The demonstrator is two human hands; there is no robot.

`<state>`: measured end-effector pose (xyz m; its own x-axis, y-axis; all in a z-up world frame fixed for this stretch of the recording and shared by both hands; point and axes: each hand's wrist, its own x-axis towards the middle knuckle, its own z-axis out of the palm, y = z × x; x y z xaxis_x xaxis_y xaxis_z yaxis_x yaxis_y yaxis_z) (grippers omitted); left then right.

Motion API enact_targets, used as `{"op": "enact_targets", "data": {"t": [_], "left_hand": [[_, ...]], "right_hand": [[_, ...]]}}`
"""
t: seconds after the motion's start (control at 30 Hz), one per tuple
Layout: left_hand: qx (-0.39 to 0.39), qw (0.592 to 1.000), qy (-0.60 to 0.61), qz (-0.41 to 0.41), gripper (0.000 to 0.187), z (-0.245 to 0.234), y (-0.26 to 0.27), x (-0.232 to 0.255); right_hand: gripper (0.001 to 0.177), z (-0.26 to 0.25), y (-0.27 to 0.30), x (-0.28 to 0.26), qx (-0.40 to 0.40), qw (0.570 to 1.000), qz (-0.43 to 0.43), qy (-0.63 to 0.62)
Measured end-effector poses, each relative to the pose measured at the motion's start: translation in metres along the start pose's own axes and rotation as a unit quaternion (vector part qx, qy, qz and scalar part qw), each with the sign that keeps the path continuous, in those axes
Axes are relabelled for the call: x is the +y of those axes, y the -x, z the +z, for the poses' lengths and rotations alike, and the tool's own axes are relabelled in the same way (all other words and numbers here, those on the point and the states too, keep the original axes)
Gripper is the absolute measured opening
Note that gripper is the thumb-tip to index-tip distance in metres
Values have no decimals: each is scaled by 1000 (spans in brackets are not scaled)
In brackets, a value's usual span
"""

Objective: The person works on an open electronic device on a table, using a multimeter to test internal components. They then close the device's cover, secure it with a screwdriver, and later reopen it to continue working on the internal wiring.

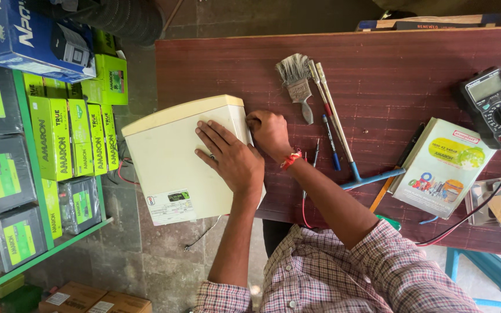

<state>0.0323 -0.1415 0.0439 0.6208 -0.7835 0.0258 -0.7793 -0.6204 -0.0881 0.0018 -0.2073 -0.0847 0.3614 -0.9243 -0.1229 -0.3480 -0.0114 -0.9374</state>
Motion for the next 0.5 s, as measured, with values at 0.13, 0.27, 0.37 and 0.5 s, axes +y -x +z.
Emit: {"op": "enact_targets", "data": {"t": [0.13, 0.27, 0.37, 0.5], "left_hand": [[-13, 1000, 10, -5, 98, -2, 0, 0], [-12, 1000, 7, -3, 98, -3, 1, -1], [-10, 1000, 7, -3, 97, -2, 1, -1], [1, 1000, 2, 1, 94, -1, 1, -1]], "right_hand": [[11, -3, -2, -5, -20, 999, 21, 24], [13, -4, -4, -5, -31, 999, 21, 23], [16, -5, -8, -2, -46, 998, 8, 37], [17, -5, -11, 0, -62, 997, 6, 55]]}}
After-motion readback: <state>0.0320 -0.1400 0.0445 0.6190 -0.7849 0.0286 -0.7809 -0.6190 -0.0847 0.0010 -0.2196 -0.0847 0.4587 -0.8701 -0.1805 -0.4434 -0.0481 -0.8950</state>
